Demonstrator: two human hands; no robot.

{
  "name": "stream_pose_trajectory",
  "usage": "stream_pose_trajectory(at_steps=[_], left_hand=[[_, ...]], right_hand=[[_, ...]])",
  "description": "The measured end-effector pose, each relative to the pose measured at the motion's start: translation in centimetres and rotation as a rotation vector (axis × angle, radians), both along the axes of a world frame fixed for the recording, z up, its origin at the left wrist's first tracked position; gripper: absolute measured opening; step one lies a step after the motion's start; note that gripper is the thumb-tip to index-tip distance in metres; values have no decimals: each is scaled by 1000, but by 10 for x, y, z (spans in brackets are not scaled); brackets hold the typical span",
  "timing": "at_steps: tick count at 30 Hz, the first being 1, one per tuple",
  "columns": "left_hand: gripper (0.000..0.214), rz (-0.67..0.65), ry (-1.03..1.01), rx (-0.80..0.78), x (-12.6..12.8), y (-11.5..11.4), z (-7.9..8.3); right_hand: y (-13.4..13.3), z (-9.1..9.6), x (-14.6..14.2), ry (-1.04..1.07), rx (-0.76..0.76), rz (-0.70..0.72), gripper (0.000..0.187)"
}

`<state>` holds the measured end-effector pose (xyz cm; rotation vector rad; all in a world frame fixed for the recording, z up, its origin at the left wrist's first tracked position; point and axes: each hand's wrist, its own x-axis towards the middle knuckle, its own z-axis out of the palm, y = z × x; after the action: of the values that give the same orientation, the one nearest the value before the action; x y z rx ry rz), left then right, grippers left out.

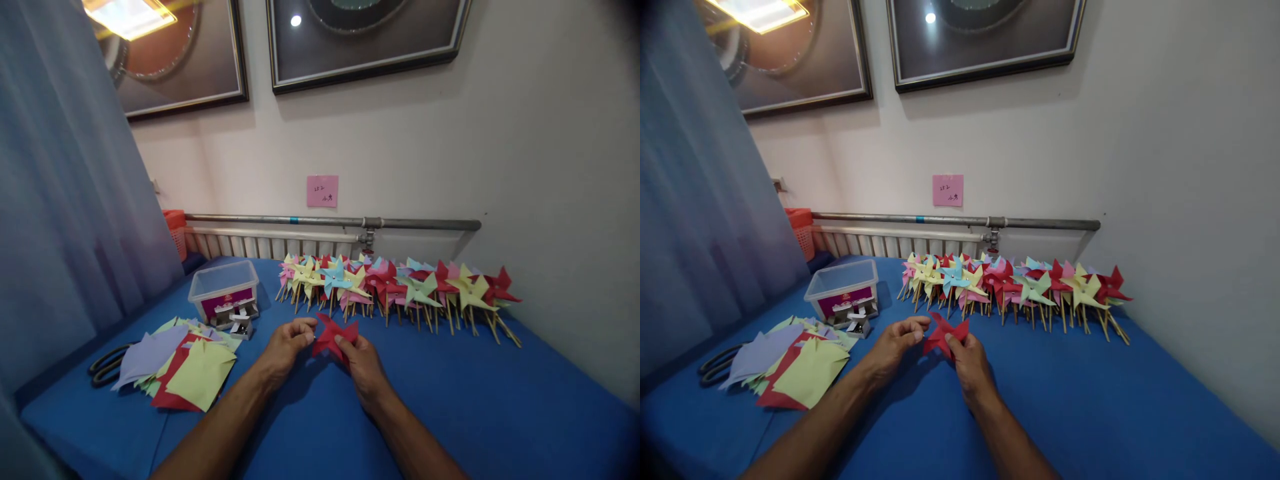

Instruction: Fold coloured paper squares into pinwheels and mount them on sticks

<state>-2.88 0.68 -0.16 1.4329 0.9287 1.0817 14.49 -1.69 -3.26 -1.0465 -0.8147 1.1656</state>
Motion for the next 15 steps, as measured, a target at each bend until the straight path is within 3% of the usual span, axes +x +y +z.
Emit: stream_pose_trajectory(at_steps=[3,15], left_hand=[[24,-25,-109,-33,11,-7,-1],[21,10,-33,59,22,-7,-4]], right_hand=[[0,-3,-5,13,2,21,30],[-1,-4,-14,-10,26,70,32]])
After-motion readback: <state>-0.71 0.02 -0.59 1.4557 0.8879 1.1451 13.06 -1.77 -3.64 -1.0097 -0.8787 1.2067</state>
